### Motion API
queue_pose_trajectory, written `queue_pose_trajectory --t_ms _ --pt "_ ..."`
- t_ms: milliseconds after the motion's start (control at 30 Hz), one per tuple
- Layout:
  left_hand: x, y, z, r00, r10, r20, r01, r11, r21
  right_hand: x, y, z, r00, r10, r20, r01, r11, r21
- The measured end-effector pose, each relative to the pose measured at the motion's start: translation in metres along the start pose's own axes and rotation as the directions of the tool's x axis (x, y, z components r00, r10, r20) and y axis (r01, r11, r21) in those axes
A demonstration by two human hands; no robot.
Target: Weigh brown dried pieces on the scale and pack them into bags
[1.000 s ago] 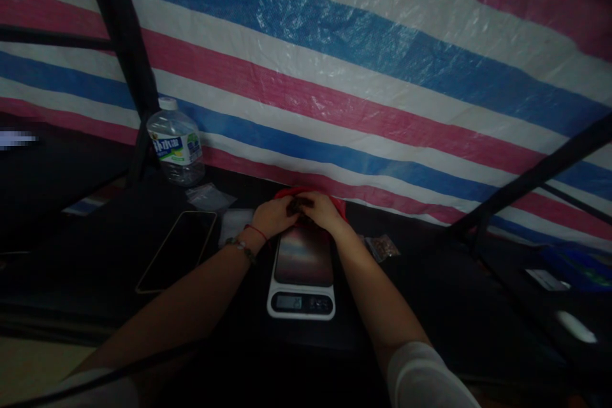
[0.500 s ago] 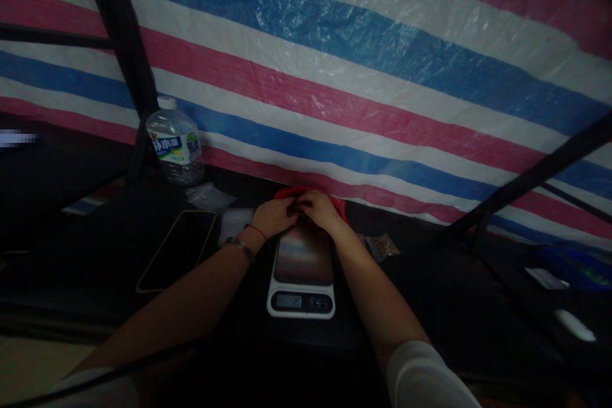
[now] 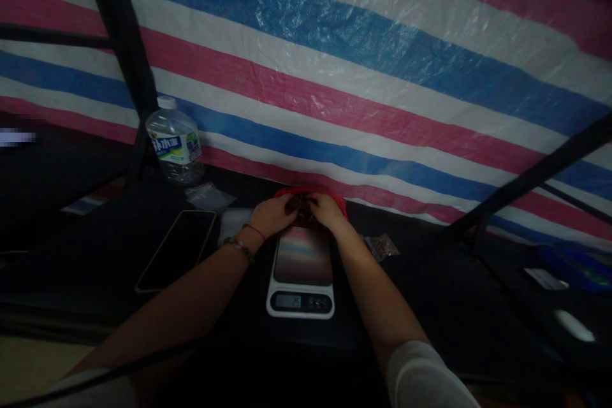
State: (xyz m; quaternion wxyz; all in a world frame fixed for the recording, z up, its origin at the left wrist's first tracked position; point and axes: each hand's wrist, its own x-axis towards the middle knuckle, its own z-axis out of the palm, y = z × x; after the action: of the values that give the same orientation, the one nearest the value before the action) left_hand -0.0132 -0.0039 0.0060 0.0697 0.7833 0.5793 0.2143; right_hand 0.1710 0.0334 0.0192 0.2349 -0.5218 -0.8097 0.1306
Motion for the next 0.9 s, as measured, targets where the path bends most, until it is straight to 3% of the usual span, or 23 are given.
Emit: queue_pose_trajectory --t_ms 133,233,500,667,800,900 --pt "0.000 0.000 -0.001 0.999 -0.036 -0.027 0.036 0.999 0.005 0.001 -0.007 0.000 0.981 -0.177 -0.075 0.185 0.973 0.134" --pt "0.000 -0.001 0.000 0.999 -0.032 -0.011 0.032 0.999 0.008 0.001 -0.012 0.000 0.966 -0.259 -0.025 0.259 0.952 0.164" --pt "-0.001 -0.003 0.003 0.999 0.001 -0.050 -0.001 1.000 -0.014 -0.001 -0.013 -0.002 0.969 -0.246 -0.028 0.248 0.960 0.129" --pt "-0.002 -0.003 -0.003 0.994 0.018 -0.110 -0.023 0.999 -0.040 -0.001 -0.012 -0.011 0.974 -0.195 -0.118 0.205 0.975 0.083" --pt "-0.008 -0.004 -0.016 0.983 0.171 -0.074 -0.175 0.983 -0.056 -0.003 -0.012 -0.018 0.997 -0.082 0.011 0.083 0.995 -0.053" --pt "-0.014 -0.003 -0.025 0.932 0.360 0.044 -0.351 0.926 -0.141 -0.006 -0.013 -0.018 0.987 -0.031 0.157 0.047 0.994 -0.099"
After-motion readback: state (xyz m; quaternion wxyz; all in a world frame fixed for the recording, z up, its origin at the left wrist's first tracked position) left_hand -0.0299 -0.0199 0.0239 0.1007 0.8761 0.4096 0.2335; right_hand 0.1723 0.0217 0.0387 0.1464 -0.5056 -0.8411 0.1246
